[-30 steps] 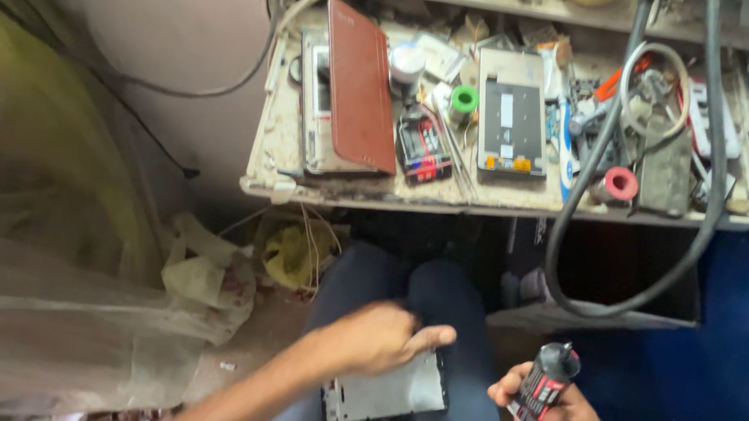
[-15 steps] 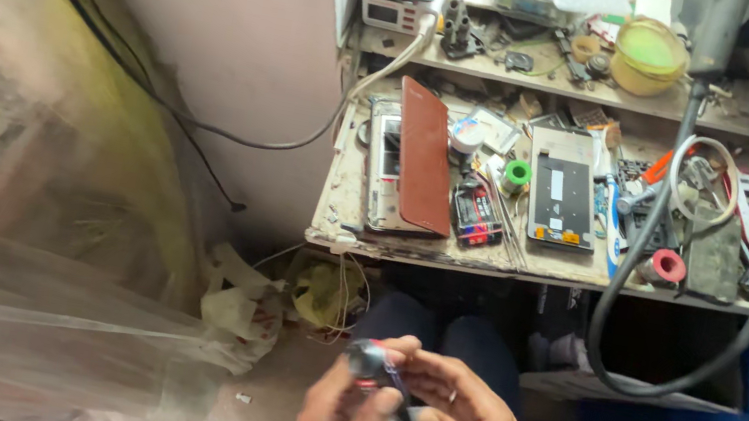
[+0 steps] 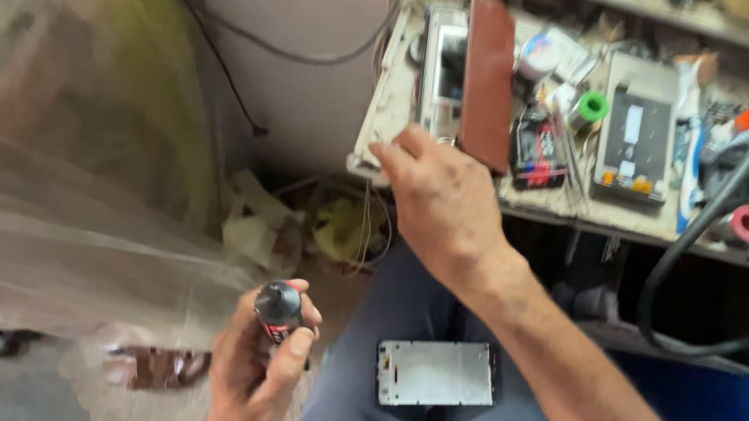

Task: The person applies adhesive to the back of a smartphone chassis, spreads it with a plastic tool, and compares the chassis to a separate back cover. They then apply tape to the chassis and attach the back cover, pressing the edges to secure it.

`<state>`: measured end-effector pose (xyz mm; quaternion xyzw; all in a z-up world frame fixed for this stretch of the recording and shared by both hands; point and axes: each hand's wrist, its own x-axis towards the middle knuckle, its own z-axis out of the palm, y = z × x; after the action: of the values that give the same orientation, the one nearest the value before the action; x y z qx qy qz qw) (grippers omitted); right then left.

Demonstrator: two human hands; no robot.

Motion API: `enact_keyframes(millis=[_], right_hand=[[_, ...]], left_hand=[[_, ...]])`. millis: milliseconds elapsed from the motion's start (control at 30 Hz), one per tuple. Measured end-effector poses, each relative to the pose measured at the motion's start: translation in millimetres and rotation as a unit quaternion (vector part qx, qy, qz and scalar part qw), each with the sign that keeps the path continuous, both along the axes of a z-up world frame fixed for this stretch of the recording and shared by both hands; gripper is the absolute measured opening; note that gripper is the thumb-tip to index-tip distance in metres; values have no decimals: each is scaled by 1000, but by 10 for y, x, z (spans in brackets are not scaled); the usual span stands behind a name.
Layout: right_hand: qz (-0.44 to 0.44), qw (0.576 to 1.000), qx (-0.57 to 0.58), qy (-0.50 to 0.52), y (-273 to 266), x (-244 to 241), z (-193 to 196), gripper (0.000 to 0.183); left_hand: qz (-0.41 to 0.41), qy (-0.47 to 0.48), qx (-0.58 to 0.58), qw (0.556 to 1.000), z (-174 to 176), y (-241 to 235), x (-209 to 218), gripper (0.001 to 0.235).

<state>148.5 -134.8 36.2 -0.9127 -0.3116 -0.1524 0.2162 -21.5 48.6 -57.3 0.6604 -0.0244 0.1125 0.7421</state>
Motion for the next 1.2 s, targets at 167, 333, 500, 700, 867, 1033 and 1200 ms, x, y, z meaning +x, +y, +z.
enact_keyframes(millis=[167,333,500,700,867,1033,1200], right_hand=[[47,983,176,34,-217,-306,-29,15],[-47,786,478,389,-771,-936,-301,18],[-77,685,573,443,-1021,-1593,-722,12],[-31,660,631,407,-890,-1926,-871,19],[-38,641,631,435,-814,-1915,-766,23],[-49,639,630,439,-790,-1897,-705,26],[-50,656,613,437,-810,-1908,-722,25]], left_hand=[[17,26,118,993,-52,72,-171,42],[-5,-8,193,981,-148,-4,-331,42],[-84,14,235,968,-200,-293,-399,50],[-142,-43,250,957,-72,-505,-307,59],[-144,-78,272,948,8,-502,-254,68],[-145,-79,288,943,29,-494,-258,69],[-142,-86,300,940,22,-491,-258,69]])
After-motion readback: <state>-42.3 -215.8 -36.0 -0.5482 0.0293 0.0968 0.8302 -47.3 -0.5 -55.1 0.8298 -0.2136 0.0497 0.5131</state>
